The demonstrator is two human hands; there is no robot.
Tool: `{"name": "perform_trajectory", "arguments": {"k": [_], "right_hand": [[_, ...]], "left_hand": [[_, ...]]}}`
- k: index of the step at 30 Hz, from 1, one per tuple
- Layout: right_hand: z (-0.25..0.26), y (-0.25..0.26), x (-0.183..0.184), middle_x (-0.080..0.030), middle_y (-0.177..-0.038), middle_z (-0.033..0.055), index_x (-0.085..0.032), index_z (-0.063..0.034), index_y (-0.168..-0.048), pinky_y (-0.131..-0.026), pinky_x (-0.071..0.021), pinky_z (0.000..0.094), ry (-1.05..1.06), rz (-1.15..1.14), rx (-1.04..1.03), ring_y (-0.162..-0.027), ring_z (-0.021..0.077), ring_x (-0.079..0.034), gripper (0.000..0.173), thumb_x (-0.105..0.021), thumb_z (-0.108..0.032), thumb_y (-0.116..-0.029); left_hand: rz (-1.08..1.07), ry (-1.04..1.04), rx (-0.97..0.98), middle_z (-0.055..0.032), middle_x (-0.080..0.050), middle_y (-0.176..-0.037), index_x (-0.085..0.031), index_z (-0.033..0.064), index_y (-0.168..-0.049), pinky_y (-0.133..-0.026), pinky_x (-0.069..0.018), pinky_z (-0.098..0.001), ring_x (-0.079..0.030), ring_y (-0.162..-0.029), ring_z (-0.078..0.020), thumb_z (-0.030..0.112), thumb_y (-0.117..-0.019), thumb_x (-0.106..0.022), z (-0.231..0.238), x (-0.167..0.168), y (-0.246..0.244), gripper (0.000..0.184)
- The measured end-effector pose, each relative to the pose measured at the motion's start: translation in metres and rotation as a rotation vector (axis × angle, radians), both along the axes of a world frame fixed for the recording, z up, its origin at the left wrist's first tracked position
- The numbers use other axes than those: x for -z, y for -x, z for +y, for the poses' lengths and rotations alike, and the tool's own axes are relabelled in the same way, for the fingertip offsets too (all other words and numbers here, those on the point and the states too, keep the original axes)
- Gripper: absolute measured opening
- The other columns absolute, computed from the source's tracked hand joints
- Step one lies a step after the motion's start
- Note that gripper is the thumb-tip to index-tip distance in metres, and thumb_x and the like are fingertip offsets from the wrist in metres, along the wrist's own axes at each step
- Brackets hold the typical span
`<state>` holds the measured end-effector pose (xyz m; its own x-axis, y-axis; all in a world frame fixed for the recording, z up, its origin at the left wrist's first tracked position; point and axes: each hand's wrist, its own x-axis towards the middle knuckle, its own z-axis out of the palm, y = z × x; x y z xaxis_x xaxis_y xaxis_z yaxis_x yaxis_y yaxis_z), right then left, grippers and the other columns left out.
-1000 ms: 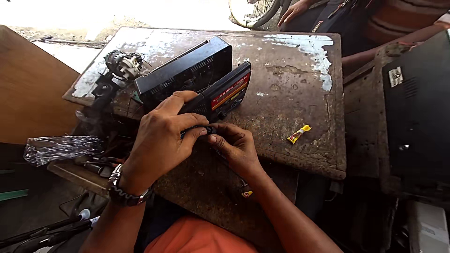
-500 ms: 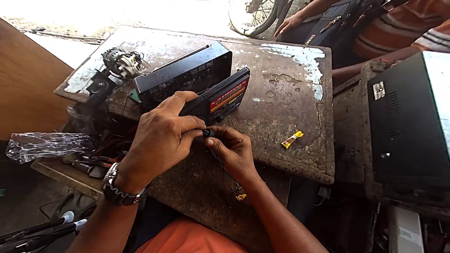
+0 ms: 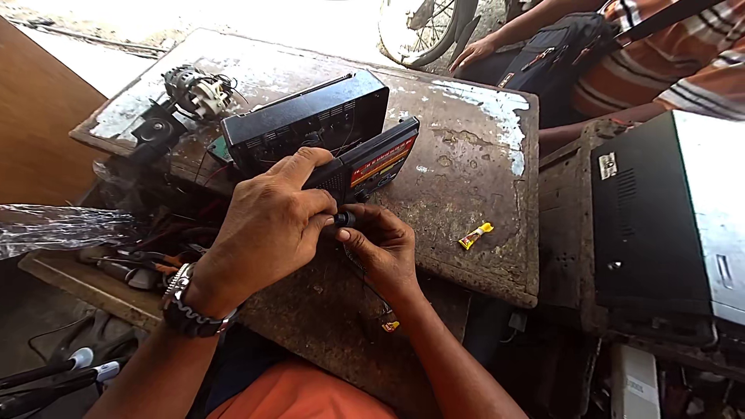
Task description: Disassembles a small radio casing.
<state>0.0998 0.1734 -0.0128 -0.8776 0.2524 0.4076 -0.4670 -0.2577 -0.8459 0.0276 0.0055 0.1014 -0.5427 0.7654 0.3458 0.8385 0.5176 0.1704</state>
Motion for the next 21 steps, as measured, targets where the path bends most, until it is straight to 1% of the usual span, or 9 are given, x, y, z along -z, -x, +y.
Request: {"name": "perform_trajectory", "arguments": {"k": [2,5,6,8,10,13,14,18,21], "right_hand": [[-0.0017,0.0003,0.0009,-0.073,-0.105,0.0152,-0.067,0.006,-0.119,-0.08,-0.0635,0.0321,0.009,0.026,0.013,-0.088,0.0177,-0.073,0.035,-0.077,0.007,-0.0859],[-0.0035,0.0013,0.0023,-0.073,-0.107,0.0152,-0.067,0.0057,-0.118,-0.081,-0.064,0.0332,0.013,0.062,0.028,-0.089,0.0183,-0.073,0.036,-0.078,0.008,-0.084],[-0.0039,0.0015,0.0026,-0.072,-0.107,0.015,-0.067,0.0054,-0.118,-0.081,-0.0641,0.0335,0.012,0.065,0.033,-0.089,0.0183,-0.073,0.036,-0.079,0.009,-0.0834],[-0.0036,0.0011,0.0026,-0.072,-0.108,0.0152,-0.068,0.005,-0.118,-0.082,-0.0643,0.0343,0.017,0.062,0.026,-0.089,0.0189,-0.073,0.037,-0.079,0.009,-0.0828],[-0.0024,-0.0011,0.0001,-0.072,-0.108,0.0162,-0.067,0.0046,-0.119,-0.082,-0.064,0.035,0.037,0.033,-0.01,-0.089,0.0198,-0.073,0.035,-0.077,0.007,-0.0856],[0.0003,-0.0041,-0.0017,-0.072,-0.1,0.013,-0.067,0.0016,-0.121,-0.076,-0.0619,0.0312,0.018,-0.031,-0.019,-0.083,0.0155,-0.07,0.027,-0.071,-0.006,-0.0952],[0.0007,-0.0034,-0.0006,-0.072,-0.099,0.0129,-0.067,0.0011,-0.121,-0.076,-0.0618,0.0313,0.026,-0.033,-0.019,-0.083,0.0155,-0.07,0.027,-0.071,-0.007,-0.0959],[0.0004,0.0001,0.0032,-0.071,-0.107,0.0139,-0.066,-0.0015,-0.122,-0.082,-0.0622,0.034,0.118,-0.022,-0.059,-0.091,0.0173,-0.071,0.031,-0.074,0.0,-0.0914],[-0.0001,0.0008,0.0046,-0.071,-0.106,0.0129,-0.066,-0.003,-0.12,-0.082,-0.0623,0.0343,0.147,-0.039,-0.064,-0.09,0.017,-0.071,0.033,-0.077,0.0,-0.0891]], "left_hand": [[0.002,0.027,0.005,-0.008,-0.052,-0.149,-0.078,0.0199,-0.09,-0.086,-0.0537,-0.0455,-0.06,-0.12,-0.0239,0.027,-0.0873,-0.066,-0.0006,-0.0005,0.0001,0.014],[0.008,0.047,0.011,-0.0083,-0.051,-0.149,-0.078,0.021,-0.09,-0.084,-0.0532,-0.0461,-0.06,-0.12,-0.0242,0.036,-0.085,-0.065,-0.0004,-0.0007,0.0008,0.021],[0.009,0.047,0.013,-0.0084,-0.051,-0.149,-0.079,0.021,-0.09,-0.083,-0.053,-0.0461,-0.059,-0.12,-0.0246,0.037,-0.0849,-0.065,-0.0002,-0.0008,0.001,0.021],[0.012,0.04,0.015,-0.0089,-0.05,-0.15,-0.079,0.0203,-0.091,-0.083,-0.0527,-0.0465,-0.059,-0.12,-0.0254,0.034,-0.0869,-0.064,0.0002,-0.0006,0.0009,0.02],[0.018,0.028,0.017,-0.0086,-0.052,-0.148,-0.079,0.0194,-0.091,-0.083,-0.0533,-0.0458,-0.06,-0.118,-0.0252,0.03,-0.089,-0.064,0.0005,-0.0001,0.0007,0.019],[0.014,0.01,0.011,-0.0083,-0.053,-0.147,-0.079,0.0198,-0.092,-0.083,-0.0528,-0.0454,-0.061,-0.117,-0.0248,0.03,-0.0906,-0.064,0.0013,0.0004,-0.0009,0.018],[0.011,0.005,0.007,-0.0082,-0.053,-0.147,-0.079,0.02,-0.092,-0.082,-0.0526,-0.0454,-0.061,-0.116,-0.0248,0.03,-0.0903,-0.065,0.0013,0.0008,-0.0016,0.017],[0.022,-0.017,0.015,-0.0086,-0.054,-0.145,-0.078,0.0183,-0.089,-0.084,-0.0538,-0.0456,-0.061,-0.118,-0.0258,0.028,-0.0901,-0.068,0.0019,0.0023,-0.002,0.014],[0.023,-0.024,0.025,-0.0089,-0.054,-0.146,-0.078,0.018,-0.091,-0.086,-0.0541,-0.0457,-0.06,-0.12,-0.0264,0.027,-0.0906,-0.067,0.0028,0.0026,-0.0023,0.015]]}}
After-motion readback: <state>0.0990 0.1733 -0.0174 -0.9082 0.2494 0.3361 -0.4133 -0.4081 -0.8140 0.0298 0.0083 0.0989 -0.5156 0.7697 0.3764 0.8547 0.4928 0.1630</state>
